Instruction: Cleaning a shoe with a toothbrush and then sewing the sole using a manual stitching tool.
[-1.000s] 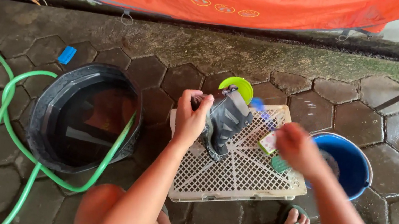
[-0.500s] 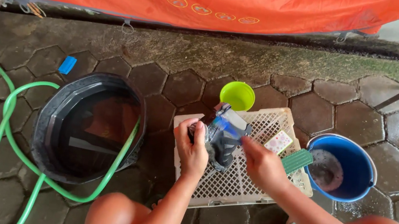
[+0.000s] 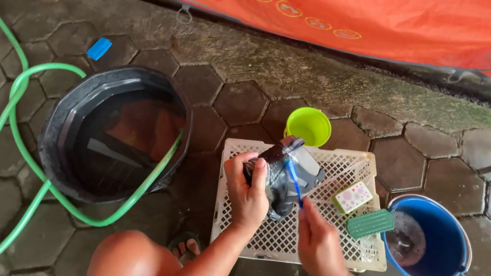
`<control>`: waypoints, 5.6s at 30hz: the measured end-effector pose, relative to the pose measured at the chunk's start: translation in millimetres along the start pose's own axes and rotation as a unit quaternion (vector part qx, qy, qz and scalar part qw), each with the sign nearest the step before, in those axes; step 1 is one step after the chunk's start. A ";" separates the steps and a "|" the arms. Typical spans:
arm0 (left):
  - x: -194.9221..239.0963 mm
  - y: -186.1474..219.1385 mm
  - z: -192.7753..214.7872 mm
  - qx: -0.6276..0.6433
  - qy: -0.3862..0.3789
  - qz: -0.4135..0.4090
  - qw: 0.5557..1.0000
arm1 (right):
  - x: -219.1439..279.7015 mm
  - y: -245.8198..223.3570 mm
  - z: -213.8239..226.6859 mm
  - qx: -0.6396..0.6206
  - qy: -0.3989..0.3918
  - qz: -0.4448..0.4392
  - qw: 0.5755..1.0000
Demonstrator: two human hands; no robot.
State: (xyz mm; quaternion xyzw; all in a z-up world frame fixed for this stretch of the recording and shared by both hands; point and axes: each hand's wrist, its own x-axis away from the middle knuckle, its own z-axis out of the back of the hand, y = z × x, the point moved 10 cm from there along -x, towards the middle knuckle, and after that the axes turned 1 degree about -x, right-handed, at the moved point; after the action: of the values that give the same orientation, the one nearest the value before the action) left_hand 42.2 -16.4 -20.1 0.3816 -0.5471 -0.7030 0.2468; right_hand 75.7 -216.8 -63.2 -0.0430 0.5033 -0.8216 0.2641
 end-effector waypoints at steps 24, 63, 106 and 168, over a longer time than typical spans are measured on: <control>-2.0 6.3 -26.8 0.000 -0.019 -0.055 0.998 | -53.8 2.2 58.4 0.376 0.022 0.020 0.926; -2.1 7.4 -19.9 -0.007 0.021 -0.008 1.000 | -44.3 -18.8 18.4 0.147 -0.061 0.017 0.987; -6.7 -8.7 -24.9 -0.003 0.019 0.011 1.000 | -32.9 -31.7 11.0 0.111 -0.083 0.061 0.989; -35.0 8.7 -53.7 -0.069 -0.214 0.078 0.971 | -3.7 57.7 -31.7 0.076 -0.115 -0.142 0.980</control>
State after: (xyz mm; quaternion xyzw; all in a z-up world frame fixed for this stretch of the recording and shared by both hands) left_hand 105.4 -23.3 -8.4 0.1607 -0.5658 -0.7826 0.2041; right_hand 90.7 -209.9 -127.0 -0.1881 0.3947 -0.8760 0.2034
